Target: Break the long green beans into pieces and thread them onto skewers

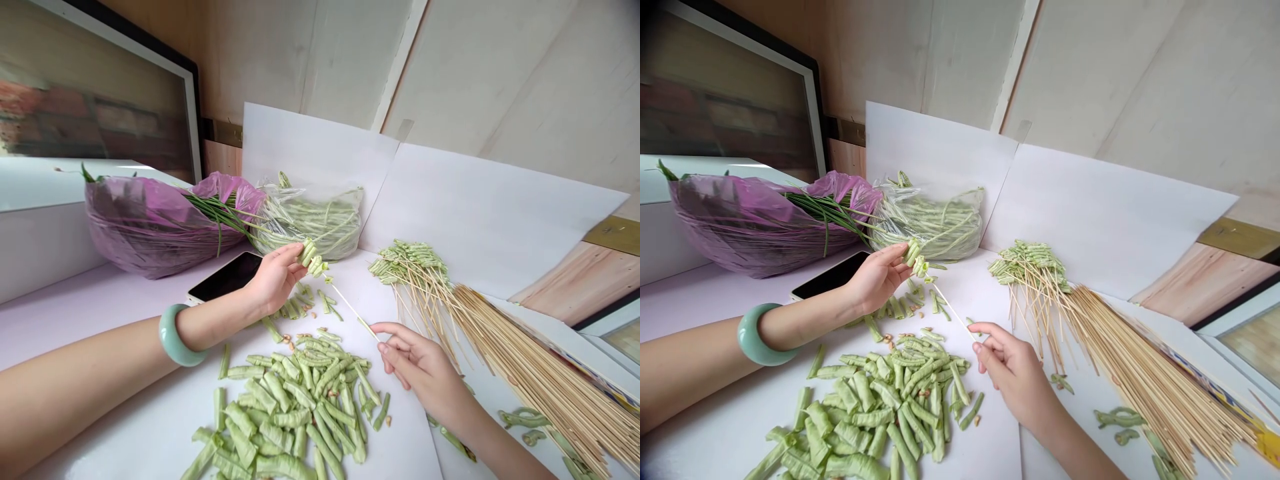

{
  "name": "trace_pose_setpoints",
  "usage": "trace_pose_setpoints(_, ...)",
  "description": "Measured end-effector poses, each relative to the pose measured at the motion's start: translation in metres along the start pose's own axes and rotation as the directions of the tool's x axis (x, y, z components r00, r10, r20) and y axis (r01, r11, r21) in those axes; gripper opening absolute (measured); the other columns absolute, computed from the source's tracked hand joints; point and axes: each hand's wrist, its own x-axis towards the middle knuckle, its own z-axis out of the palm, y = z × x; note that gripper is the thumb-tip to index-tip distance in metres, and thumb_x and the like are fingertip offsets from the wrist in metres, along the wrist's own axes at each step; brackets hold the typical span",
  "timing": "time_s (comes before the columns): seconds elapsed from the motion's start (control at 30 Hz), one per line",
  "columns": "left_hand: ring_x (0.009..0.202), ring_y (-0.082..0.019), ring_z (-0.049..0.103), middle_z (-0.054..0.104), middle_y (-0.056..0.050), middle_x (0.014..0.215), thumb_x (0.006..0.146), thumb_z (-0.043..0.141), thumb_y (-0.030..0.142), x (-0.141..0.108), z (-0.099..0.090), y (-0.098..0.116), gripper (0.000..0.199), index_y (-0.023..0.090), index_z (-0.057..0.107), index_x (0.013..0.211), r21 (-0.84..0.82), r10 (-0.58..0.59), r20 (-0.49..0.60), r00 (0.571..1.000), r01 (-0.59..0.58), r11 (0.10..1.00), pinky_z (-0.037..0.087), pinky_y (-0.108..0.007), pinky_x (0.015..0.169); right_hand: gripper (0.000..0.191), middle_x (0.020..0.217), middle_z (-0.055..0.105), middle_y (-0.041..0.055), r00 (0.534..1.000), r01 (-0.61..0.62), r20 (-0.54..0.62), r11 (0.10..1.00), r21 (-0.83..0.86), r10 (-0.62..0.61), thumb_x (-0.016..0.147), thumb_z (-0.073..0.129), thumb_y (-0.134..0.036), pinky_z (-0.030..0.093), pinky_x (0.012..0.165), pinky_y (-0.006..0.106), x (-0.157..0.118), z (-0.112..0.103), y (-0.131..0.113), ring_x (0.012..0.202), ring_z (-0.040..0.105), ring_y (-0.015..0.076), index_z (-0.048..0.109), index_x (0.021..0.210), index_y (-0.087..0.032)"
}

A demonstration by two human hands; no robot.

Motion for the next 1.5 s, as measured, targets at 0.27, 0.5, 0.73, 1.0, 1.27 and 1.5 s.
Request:
trace_pose_setpoints(0.27, 0.067, -0.009, 0.059, 0.064, -0.003, 0.078, 0.080, 0.062, 0.015, -0.017, 0.007, -0.006, 0.004, 0.013, 0.065, 0.079, 0.003, -0.154, 0.088, 0.984, 0.155, 0.988, 0.050, -0.019, 0.064, 0.042, 0.055, 0.024, -0.0067, 1.000, -0.017, 0.012, 0.997, -0.071, 0.017, 0.086, 0.048, -0.051, 0.017, 0.046, 0.027, -0.011, 0.008, -0.005, 0.049, 0.022, 0.0098, 0.065, 0.103, -0.016)
trace_pose_setpoints(0.5, 0.067, -0.009, 0.059, 0.062, -0.002, 0.076, 0.079, 0.063, 0.014, -0.018, 0.007, -0.008, 0.003, 0.013, 0.064, 0.076, -0.028, -0.156, 0.140, 0.978, 0.161, 0.987, 0.050, -0.020, 0.066, 0.053, 0.050, 0.019, -0.0118, 0.972, -0.225, 0.150, 0.911, 0.346, 0.182, 0.072, 0.062, -0.060, 0.011, 0.041, 0.022, -0.012, 0.019, -0.009, 0.042, 0.012, 0.0040, 0.064, 0.098, -0.013)
trace_pose_setpoints(0.73, 0.064, -0.009, 0.057, 0.060, -0.002, 0.072, 0.078, 0.064, 0.016, -0.018, 0.005, -0.010, 0.005, 0.013, 0.065, 0.074, 0.002, -0.149, 0.208, 0.967, 0.152, 0.988, 0.050, -0.019, 0.063, 0.050, 0.046, 0.023, -0.0127, 0.945, -0.326, 0.205, 0.809, 0.489, 0.256, 0.065, 0.071, -0.057, 0.010, 0.041, 0.021, -0.017, 0.020, -0.021, 0.040, 0.011, 0.0020, 0.066, 0.089, -0.014)
trace_pose_setpoints(1.0, 0.065, -0.009, 0.056, 0.058, -0.002, 0.074, 0.078, 0.066, 0.020, -0.019, 0.007, -0.009, 0.007, 0.013, 0.064, 0.075, 0.010, -0.119, 0.219, 0.968, 0.120, 0.993, 0.051, -0.020, 0.064, 0.049, 0.046, 0.025, -0.0126, 0.943, -0.332, 0.192, 0.779, 0.532, 0.271, 0.064, 0.073, -0.055, 0.010, 0.042, 0.022, -0.014, 0.021, -0.020, 0.040, 0.011, 0.0020, 0.065, 0.089, -0.014)
trace_pose_setpoints(1.27, 0.066, -0.010, 0.061, 0.062, -0.002, 0.078, 0.070, 0.074, 0.022, -0.021, 0.007, -0.007, 0.021, 0.014, 0.062, 0.087, 0.122, -0.110, 0.199, 0.974, 0.087, 0.989, 0.054, -0.024, 0.066, 0.044, 0.048, 0.024, -0.0117, 0.957, -0.289, 0.159, 0.820, 0.494, 0.242, 0.070, 0.068, -0.054, 0.013, 0.042, 0.022, -0.014, 0.022, -0.018, 0.042, 0.013, 0.0036, 0.065, 0.090, -0.015)
trace_pose_setpoints(1.5, 0.064, -0.013, 0.064, 0.065, -0.001, 0.074, 0.060, 0.080, 0.018, -0.026, 0.009, -0.009, 0.037, 0.015, 0.056, 0.089, 0.179, -0.098, 0.174, 0.980, 0.066, 0.982, 0.055, -0.027, 0.065, 0.041, 0.047, 0.021, -0.0122, 0.964, -0.265, 0.157, 0.850, 0.455, 0.216, 0.072, 0.066, -0.054, 0.013, 0.041, 0.021, -0.013, 0.025, -0.015, 0.043, 0.011, 0.0041, 0.063, 0.084, -0.015)
